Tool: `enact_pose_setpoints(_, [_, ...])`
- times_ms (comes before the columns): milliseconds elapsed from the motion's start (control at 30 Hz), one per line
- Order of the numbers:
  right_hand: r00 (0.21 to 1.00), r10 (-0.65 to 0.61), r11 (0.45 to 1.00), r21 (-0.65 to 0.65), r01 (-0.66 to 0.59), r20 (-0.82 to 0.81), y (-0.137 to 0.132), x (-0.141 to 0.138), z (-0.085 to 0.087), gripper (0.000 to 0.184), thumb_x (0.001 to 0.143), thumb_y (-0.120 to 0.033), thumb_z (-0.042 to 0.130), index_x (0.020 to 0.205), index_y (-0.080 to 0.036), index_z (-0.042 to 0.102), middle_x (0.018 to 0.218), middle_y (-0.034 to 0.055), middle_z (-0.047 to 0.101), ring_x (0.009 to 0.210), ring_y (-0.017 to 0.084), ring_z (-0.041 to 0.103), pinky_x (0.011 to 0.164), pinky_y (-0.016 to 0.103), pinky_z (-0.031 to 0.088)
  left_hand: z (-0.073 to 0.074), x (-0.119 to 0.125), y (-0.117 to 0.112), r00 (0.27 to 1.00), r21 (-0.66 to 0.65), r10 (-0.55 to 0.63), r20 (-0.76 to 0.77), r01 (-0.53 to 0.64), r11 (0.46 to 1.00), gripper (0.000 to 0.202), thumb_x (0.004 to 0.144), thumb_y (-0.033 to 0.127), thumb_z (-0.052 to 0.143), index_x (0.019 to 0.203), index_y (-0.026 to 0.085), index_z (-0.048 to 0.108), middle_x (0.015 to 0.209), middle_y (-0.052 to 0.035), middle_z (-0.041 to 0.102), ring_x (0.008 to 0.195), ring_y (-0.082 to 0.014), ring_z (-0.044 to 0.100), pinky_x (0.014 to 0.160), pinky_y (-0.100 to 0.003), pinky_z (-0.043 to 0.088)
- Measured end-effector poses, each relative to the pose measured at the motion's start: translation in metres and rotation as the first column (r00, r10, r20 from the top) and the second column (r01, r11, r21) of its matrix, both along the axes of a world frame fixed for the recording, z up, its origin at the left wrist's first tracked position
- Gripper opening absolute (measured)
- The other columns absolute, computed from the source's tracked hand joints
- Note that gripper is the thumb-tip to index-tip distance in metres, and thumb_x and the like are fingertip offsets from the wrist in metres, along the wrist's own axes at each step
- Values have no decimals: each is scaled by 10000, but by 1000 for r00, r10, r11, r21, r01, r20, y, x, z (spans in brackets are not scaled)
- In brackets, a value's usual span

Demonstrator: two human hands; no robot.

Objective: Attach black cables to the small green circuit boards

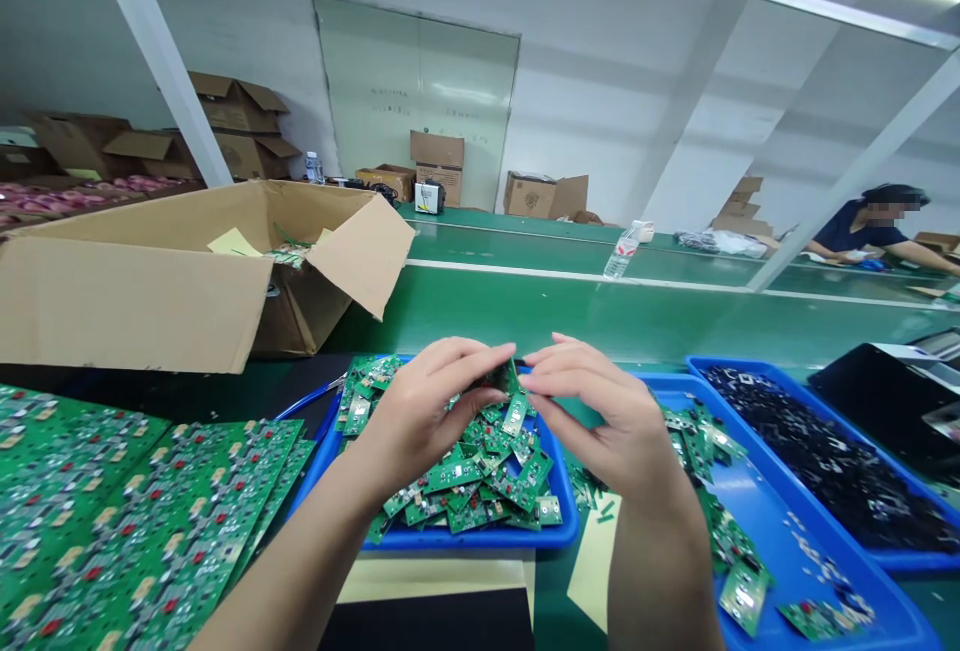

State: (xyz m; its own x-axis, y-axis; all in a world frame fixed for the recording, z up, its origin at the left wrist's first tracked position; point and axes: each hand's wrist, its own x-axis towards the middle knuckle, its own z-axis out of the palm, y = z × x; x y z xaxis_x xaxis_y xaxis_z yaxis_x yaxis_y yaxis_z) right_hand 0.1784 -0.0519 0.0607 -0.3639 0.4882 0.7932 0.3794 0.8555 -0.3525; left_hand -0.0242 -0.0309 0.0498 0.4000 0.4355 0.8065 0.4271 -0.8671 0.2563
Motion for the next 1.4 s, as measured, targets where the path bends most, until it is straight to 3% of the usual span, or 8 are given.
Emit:
enact_pose_setpoints(267, [937, -74, 997, -9, 75, -341, -4, 20, 0, 291, 842, -152, 581, 1101, -255, 668, 995, 39, 723, 1023, 222, 658, 1030, 502, 448, 4, -10, -2, 997, 291, 71, 31, -77, 954, 391, 825, 45, 638, 1180, 204, 600, 1067, -68, 660, 1004, -171, 627, 997, -378, 494])
enact_pose_setpoints(733, [977, 21, 830, -542, -136, -213, -1, -9, 0, 169, 854, -275, 591, 715, -184, 618, 670, -1, 651, 631, 125, 589, 627, 243, 482, -1, 0, -1, 997, 411, 81, 5, -76, 908, 295, 850, 63, 614, 1128, 162, 630, 995, -79, 681, 934, -163, 636, 883, -331, 550])
enact_pose_setpoints(833, [903, 130, 704, -603, -374, -408, 2, -12, -2, 183, 861, -300, 587, 715, -189, 586, 631, -7, 629, 624, 128, 597, 631, 256, 482, 2, 4, -2, 998, 357, 46, 43, -58, 932, 331, 850, 81, 635, 1168, 166, 606, 970, -79, 683, 885, -149, 645, 761, -260, 569])
enact_pose_setpoints(967, [656, 248, 367, -557, -745, -713, 11, -27, -10, 253, 804, -375, 647, 658, -194, 548, 469, -41, 555, 469, 123, 568, 569, 272, 489, 4, 4, -4, 998, 265, -32, 51, 18, 964, 399, 865, 70, 610, 1250, 167, 565, 991, -89, 665, 874, -143, 649, 742, -237, 571])
enact_pose_setpoints(1100, [527, 236, 172, -499, -849, -816, 19, -40, -17, 241, 740, -366, 669, 620, -187, 561, 371, -74, 457, 384, 112, 516, 541, 275, 483, 1, -1, -4, 992, 166, -92, 84, 77, 983, 443, 873, 81, 597, 1295, 208, 553, 1003, -81, 635, 851, -136, 651, 713, -206, 576])
enact_pose_setpoints(1167, [566, 205, 225, -525, -821, -798, 19, -41, -17, 231, 716, -346, 662, 597, -191, 539, 356, -86, 424, 372, 108, 497, 531, 271, 474, -2, -2, -3, 989, 101, -120, 86, 111, 989, 464, 877, 58, 572, 1310, 226, 550, 1014, -78, 615, 839, -126, 646, 679, -180, 577])
enact_pose_setpoints(1300, [768, 73, 527, -629, -571, -636, 16, -29, -11, 168, 694, -235, 598, 569, -192, 495, 397, -74, 453, 431, 100, 516, 506, 222, 417, -9, 8, -1, 982, 40, -135, 132, 131, 991, 491, 879, 43, 554, 1318, 262, 548, 975, -60, 615, 818, -107, 627, 695, -174, 572])
enact_pose_setpoints(1400, [867, 48, 602, -679, -421, -496, 14, -21, -7, 138, 679, -207, 538, 555, -194, 480, 429, -66, 455, 454, 94, 491, 472, 205, 370, -12, 18, -1, 962, -70, -125, 244, 146, 987, 428, 869, 118, 611, 1264, 283, 600, 913, -44, 656, 814, -120, 630, 747, -214, 566])
